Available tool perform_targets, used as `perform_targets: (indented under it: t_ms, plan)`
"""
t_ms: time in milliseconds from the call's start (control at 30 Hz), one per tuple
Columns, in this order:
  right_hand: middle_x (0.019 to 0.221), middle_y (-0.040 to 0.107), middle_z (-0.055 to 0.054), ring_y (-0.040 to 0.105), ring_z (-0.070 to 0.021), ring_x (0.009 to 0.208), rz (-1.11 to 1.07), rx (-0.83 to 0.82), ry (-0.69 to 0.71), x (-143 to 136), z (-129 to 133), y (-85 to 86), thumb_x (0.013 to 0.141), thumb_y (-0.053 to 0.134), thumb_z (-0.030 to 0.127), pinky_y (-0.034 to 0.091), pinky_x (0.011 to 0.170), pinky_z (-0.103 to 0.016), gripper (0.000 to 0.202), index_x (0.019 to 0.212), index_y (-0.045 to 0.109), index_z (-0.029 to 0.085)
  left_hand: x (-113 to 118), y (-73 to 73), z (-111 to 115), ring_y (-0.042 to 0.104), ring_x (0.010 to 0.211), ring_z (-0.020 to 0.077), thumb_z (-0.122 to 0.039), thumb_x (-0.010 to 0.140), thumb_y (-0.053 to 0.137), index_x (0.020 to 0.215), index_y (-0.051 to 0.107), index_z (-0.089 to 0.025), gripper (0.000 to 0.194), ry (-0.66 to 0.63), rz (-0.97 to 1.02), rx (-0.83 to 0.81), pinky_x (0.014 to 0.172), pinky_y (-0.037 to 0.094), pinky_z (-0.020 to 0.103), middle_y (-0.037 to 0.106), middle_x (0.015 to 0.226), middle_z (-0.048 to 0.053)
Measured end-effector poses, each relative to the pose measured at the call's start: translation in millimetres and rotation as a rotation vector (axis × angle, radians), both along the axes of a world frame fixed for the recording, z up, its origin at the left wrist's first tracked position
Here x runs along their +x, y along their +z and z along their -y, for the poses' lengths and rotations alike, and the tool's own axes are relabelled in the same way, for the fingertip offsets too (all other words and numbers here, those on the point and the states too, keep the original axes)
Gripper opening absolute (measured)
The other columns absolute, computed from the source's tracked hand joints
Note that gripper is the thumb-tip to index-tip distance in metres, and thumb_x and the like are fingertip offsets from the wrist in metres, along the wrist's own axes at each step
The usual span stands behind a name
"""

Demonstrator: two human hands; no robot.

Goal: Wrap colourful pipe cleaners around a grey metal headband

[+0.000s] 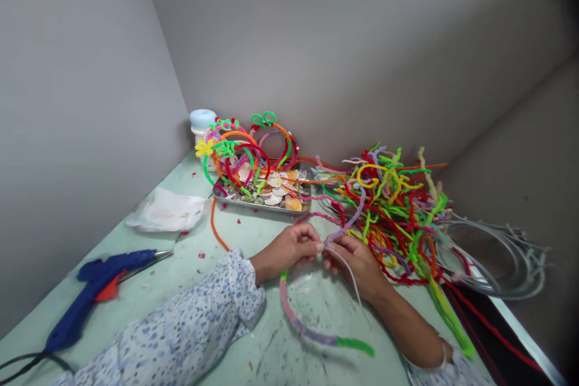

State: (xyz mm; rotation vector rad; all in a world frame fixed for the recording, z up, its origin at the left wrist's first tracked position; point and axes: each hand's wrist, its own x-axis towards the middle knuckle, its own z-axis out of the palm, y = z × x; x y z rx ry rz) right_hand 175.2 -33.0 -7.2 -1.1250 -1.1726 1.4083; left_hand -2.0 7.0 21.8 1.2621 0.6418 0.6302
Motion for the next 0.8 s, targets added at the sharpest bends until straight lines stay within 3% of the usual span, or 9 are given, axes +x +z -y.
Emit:
perform_targets:
  t_ms: [267,467,633,800]
  plan:
    - [0.073,0.065,-0.004,0.06,-0.0136,0.059,-0.084,-0.019,0.02,0.3,0.2,2.9,0.077,0.064,0.041,0.044,0.046,-0.022,0.027,0.08,0.062,0.015,3.2,-3.4,-2.0,0.035,0.043,0.0046,-0.037,0.071,0.068,0.073,0.052,-0.014,0.028,0.095,-0.056,0.039,0.044,0.024,0.019,0.046,0.05,-0.006]
    - [0.052,0.061,0.0,0.051,-0.0099,0.044,0.086,-0.039,-0.042,-2.5,-1.8,-0.8,0.078,0.063,0.039,0.04,0.043,-0.021,0.026,0.08,0.06,0.013,1.0,-3.3,-3.5,0.035,0.044,0.0045,-0.037,0.073,0.065,0.075,0.052,-0.014,0.027,0.113,-0.099,0.084,0.045,0.024,0.018,0.046,0.052,-0.006]
    - [0.049,0.06,0.001,0.048,-0.0082,0.041,0.191,-0.054,-0.128,-5.1,-2.8,1.6,0.077,0.063,0.04,0.037,0.042,-0.02,0.027,0.075,0.059,0.014,-0.6,-4.7,-3.6,0.036,0.048,0.0051,-0.032,0.073,0.063,0.081,0.055,-0.014,0.022,0.082,-0.123,0.148,0.048,0.025,0.018,0.044,0.055,-0.006]
    - [0.051,0.06,0.001,0.047,-0.0076,0.041,0.182,-0.018,-0.134,-3.4,-1.6,1.1,0.078,0.062,0.039,0.036,0.042,-0.019,0.025,0.075,0.059,0.015,0.4,-7.1,-2.4,0.037,0.052,0.0061,-0.03,0.075,0.059,0.08,0.056,-0.014,0.017,0.15,-0.175,0.21,0.052,0.029,0.019,0.047,0.061,-0.005]
